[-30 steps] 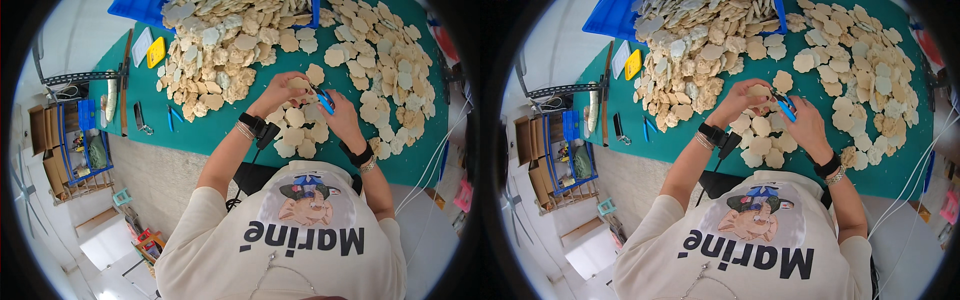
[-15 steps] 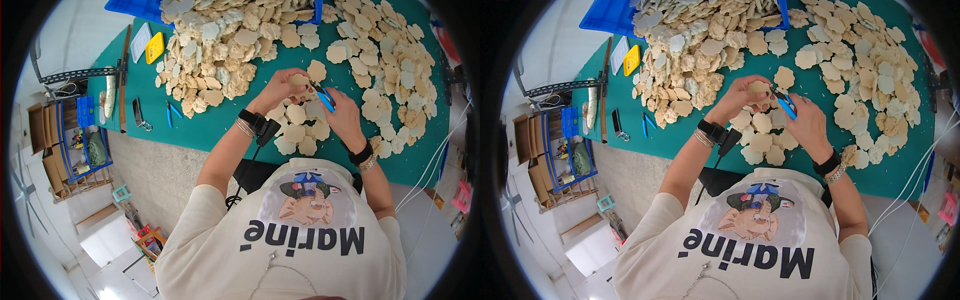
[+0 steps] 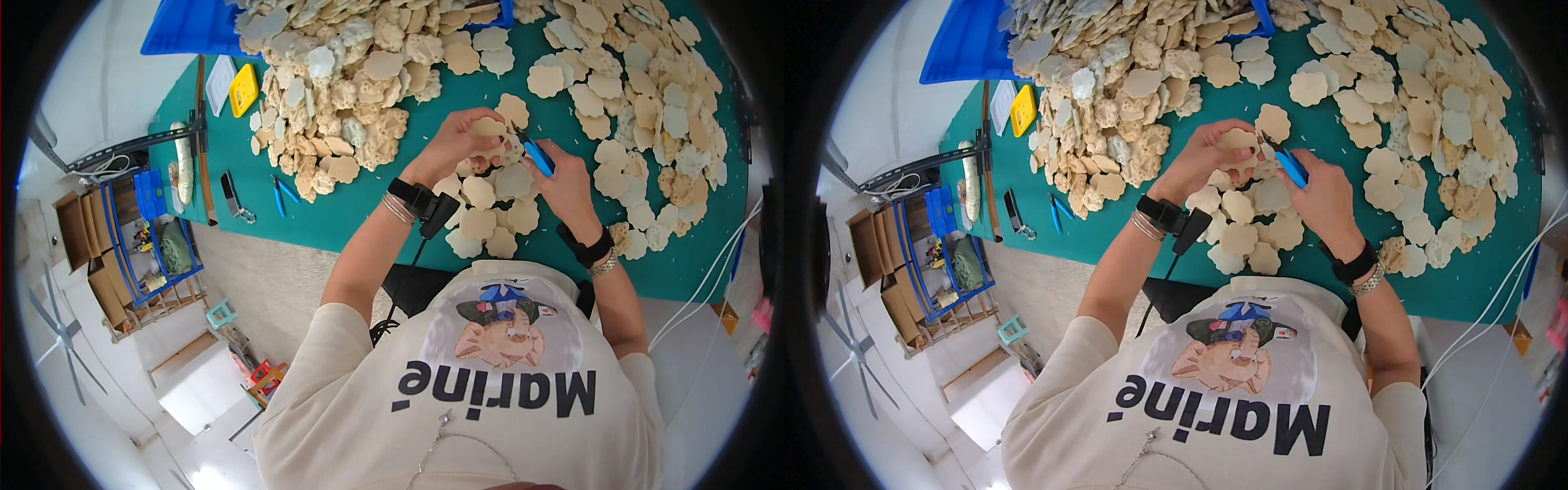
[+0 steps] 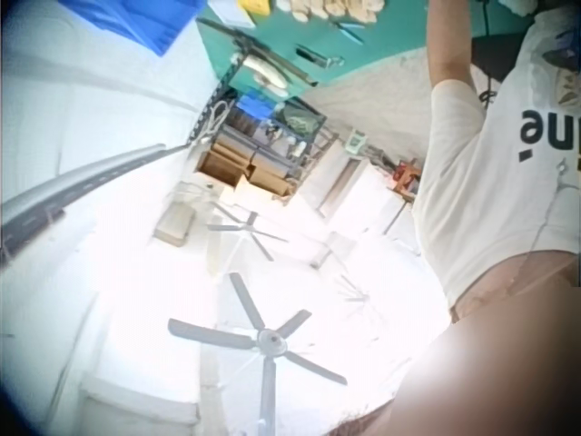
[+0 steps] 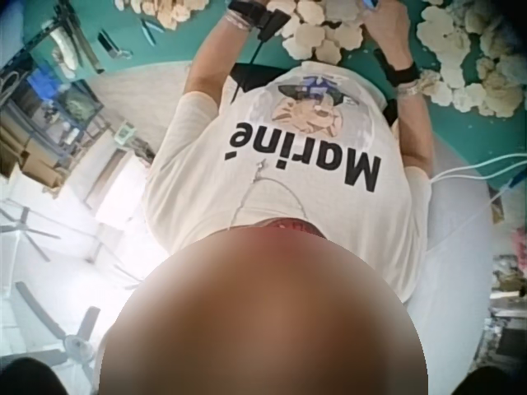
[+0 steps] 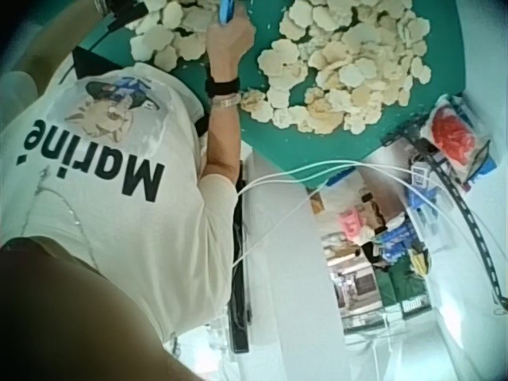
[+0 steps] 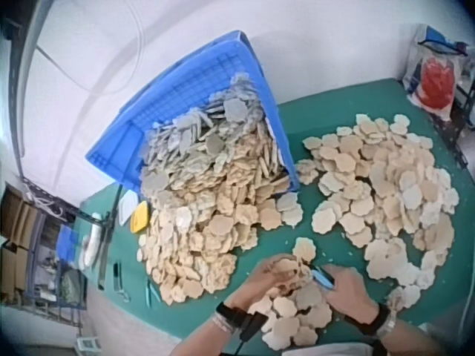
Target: The person repeatedly picks up irregular beige craft pieces from a green worktable and trims their edges using blue-handled scissors. Trimmed pieces are placed back on the table among other similar items. The person handles the pieces one at a time throughout the clip.
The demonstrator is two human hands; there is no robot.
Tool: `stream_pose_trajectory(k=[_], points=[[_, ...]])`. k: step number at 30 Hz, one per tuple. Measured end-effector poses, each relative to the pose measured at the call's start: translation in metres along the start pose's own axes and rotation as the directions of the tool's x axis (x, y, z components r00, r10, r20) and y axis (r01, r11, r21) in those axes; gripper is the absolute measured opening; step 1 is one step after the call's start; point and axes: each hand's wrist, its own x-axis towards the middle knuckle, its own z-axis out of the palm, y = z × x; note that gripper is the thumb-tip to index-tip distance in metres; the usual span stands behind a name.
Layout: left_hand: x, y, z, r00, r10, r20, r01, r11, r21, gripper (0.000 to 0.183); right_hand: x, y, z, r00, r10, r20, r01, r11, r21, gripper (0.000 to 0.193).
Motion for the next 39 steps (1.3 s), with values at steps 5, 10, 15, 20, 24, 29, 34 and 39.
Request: stream_pose_trajectory(k=[5,10,15,20,24,29,34,39], points=[[0.007,0.001,0.003,1.0,0.001,-0.018,-0.001,1.0,0.022,0.027,0.003,0.004,-0.006,0.998,-0.065,-0.017,0.064,0.996,-0.062,0.039],[0.006,0.002,0.005,1.0,0.009,-0.016,-0.009,1.0,0.003,0.026,0.003,0.001,-0.01,0.999,-0.049,0.013,0.05,0.997,-0.063,0.041],[0.004,0.003,0.007,1.0,0.011,-0.018,-0.01,1.0,0.027,0.025,0.0,-0.003,-0.011,0.997,-0.083,0.007,0.083,0.994,-0.074,0.04],[-0.002,0.003,0.008,1.0,0.012,-0.014,-0.011,1.0,0.017,0.025,-0.005,-0.007,-0.01,0.994,-0.108,-0.015,0.107,0.99,-0.095,0.036],[-0.005,0.002,0.007,1.0,0.028,-0.01,-0.027,0.999,0.025,0.024,-0.008,-0.007,-0.007,0.985,-0.157,-0.068,0.148,0.982,-0.12,0.032],[-0.005,-0.004,0.007,0.999,0.045,-0.014,-0.045,0.999,0.022,0.019,-0.005,0.0,0.004,0.99,-0.072,-0.118,0.086,0.99,0.111,0.031],[0.005,-0.003,0.001,0.968,0.201,0.149,-0.246,0.871,0.425,0.012,0.002,0.01,-0.002,0.991,0.057,-0.121,-0.024,0.965,0.259,0.034],[0.049,0.024,-0.027,0.835,0.55,-0.004,-0.176,0.275,0.945,0.026,0.003,0.018,-0.011,0.983,0.118,-0.144,-0.077,0.961,0.266,0.032]])
